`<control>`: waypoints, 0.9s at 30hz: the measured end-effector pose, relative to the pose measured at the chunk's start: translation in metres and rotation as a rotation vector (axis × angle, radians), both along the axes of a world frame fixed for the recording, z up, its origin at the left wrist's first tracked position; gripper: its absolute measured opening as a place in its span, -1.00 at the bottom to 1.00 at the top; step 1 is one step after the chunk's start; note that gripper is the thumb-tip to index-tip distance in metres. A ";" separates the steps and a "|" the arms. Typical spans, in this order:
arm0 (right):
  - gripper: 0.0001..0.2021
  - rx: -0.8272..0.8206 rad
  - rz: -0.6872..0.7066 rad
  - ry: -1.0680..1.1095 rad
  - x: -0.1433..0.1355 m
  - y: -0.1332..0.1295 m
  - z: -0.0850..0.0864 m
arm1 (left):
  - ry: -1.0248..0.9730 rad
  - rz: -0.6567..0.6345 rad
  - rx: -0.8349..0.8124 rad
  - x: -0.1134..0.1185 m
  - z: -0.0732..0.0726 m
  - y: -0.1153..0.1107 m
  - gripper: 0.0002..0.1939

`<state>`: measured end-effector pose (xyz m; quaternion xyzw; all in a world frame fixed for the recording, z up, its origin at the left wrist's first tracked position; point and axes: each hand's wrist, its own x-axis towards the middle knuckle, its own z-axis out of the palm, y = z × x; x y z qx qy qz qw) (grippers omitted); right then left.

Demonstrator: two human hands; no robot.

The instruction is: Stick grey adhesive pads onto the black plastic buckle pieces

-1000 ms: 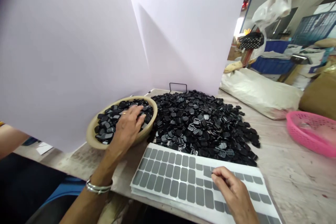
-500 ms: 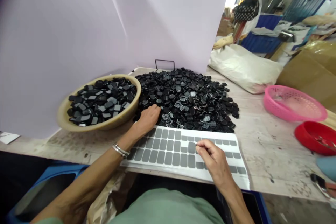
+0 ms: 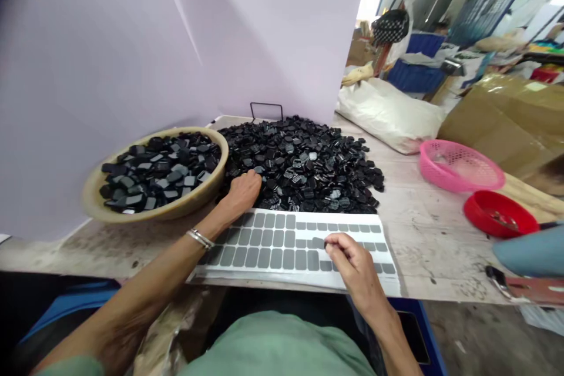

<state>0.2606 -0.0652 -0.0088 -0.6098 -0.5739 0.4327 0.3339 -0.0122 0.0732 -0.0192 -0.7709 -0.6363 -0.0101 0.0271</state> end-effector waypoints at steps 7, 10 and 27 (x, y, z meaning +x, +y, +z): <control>-0.70 -0.047 0.014 0.141 -0.007 -0.002 -0.004 | -0.063 0.021 0.009 -0.011 -0.001 -0.007 -0.70; -0.72 -0.032 0.043 0.123 -0.016 0.002 -0.006 | -0.106 0.030 -0.001 -0.006 -0.003 -0.007 -0.72; -0.49 -0.073 0.203 0.512 -0.031 0.002 0.004 | -1.591 0.073 -0.570 0.054 0.021 -0.095 -0.62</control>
